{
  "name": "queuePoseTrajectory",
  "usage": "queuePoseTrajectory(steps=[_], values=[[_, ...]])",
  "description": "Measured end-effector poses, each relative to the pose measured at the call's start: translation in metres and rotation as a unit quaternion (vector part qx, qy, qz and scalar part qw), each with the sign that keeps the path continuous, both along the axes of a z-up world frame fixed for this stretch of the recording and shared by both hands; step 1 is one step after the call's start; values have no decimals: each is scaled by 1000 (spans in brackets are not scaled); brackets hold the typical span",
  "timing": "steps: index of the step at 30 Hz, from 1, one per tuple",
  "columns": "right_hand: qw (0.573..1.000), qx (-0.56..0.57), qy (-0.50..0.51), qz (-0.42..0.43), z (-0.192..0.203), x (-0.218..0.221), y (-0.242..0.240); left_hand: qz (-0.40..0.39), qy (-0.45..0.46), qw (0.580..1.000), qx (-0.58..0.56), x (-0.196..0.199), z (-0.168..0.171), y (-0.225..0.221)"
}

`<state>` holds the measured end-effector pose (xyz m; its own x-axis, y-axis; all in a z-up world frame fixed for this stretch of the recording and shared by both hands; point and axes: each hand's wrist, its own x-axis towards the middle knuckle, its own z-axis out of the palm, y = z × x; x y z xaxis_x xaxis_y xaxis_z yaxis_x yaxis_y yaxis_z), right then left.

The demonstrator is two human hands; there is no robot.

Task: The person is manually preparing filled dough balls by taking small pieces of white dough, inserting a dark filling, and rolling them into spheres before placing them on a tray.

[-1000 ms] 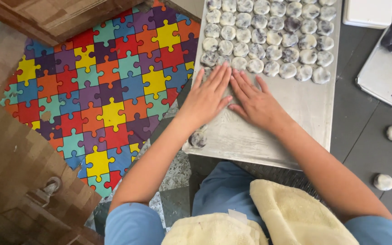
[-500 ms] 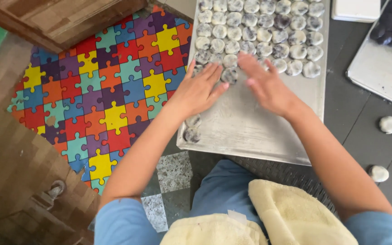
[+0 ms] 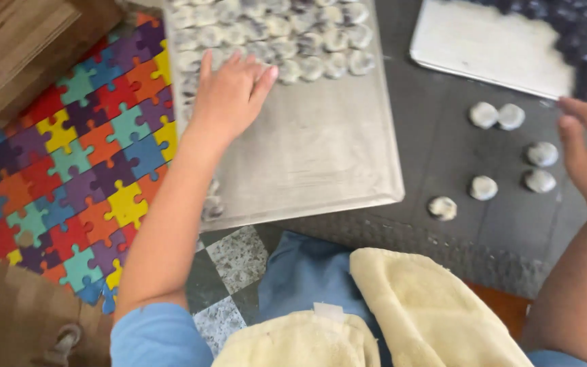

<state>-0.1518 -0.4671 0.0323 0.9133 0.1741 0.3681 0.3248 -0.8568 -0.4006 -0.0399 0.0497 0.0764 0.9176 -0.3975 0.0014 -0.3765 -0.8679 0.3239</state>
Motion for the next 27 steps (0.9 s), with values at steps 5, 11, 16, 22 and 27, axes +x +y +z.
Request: queuePoseTrajectory(steps=[5,11,16,22,27], values=[[996,-85,12,-33,11,-12,8,-164,-96,954,-233,-4,-23,-175],[999,-45,-13,22,-21,28,20,-174,-19,970,-172,-11,-88,-328],[992,-100,83,0,-36,45,11,-122,14,987,-99,4,-100,-335],[979,-121,142,-83,-7,44,34,-145,76,966,-201,5,-51,-236],[961,22,274,18,70,57,156,40,251,938,-237,0,21,-68]])
